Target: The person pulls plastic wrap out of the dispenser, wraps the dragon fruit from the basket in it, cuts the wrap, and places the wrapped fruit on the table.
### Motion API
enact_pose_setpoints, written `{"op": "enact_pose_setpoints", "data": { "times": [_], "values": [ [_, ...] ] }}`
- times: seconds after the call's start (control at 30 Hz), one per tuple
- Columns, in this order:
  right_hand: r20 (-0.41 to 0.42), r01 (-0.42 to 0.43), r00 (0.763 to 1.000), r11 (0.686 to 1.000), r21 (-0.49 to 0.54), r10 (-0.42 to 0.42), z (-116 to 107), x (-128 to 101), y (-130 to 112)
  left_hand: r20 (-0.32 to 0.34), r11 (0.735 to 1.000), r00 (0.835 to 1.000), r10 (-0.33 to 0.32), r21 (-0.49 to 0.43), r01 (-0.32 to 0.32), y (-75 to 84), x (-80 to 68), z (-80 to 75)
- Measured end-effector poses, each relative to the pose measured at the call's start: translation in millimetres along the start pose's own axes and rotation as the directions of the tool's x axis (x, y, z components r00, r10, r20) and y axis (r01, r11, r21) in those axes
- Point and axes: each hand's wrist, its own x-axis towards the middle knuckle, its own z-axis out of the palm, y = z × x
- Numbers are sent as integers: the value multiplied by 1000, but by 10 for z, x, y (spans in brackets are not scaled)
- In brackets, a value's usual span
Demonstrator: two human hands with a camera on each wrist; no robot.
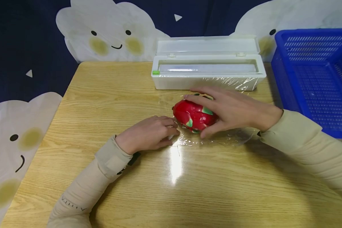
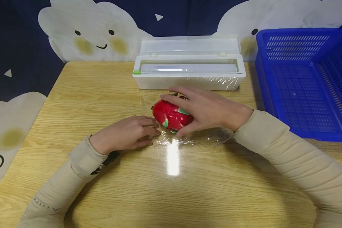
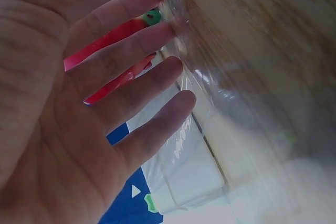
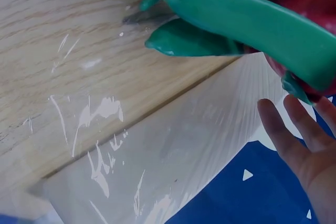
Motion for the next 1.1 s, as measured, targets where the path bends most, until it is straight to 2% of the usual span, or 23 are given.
{"op": "enact_pose_setpoints", "data": {
  "times": [0.17,0.3,0.37,0.5,0.63,0.73,0.83,0.97,1.1],
  "values": [
    [-69,23,997,1000,19,-22,-26,-32,20,-1,1000,1000,-1,6,1,10,-4,0],
    [-40,-81,996,995,57,83,-76,-91,-2,-5,1000,1000,3,10,-3,16,-7,5],
    [-51,-122,991,990,69,126,-98,-121,-11,-2,1000,1000,3,14,-3,18,-7,6],
    [-157,-112,980,991,77,122,-119,-190,-3,15,1000,1000,-6,23,6,23,-3,0],
    [-263,-97,958,992,83,115,-127,-262,-11,25,999,1000,-13,31,13,21,-2,-2],
    [-328,-111,935,990,89,134,-122,-312,-39,26,999,1000,-12,32,11,18,-5,-3],
    [-405,-130,902,989,75,149,-110,-358,-68,25,1000,1000,-9,28,8,17,-6,-8],
    [-509,-169,844,985,45,168,-100,-411,-98,21,1000,1000,-6,23,5,17,-4,-8],
    [-574,-207,797,978,31,187,-98,-472,-130,29,1000,1000,-6,23,6,16,1,-3]
  ]
}}
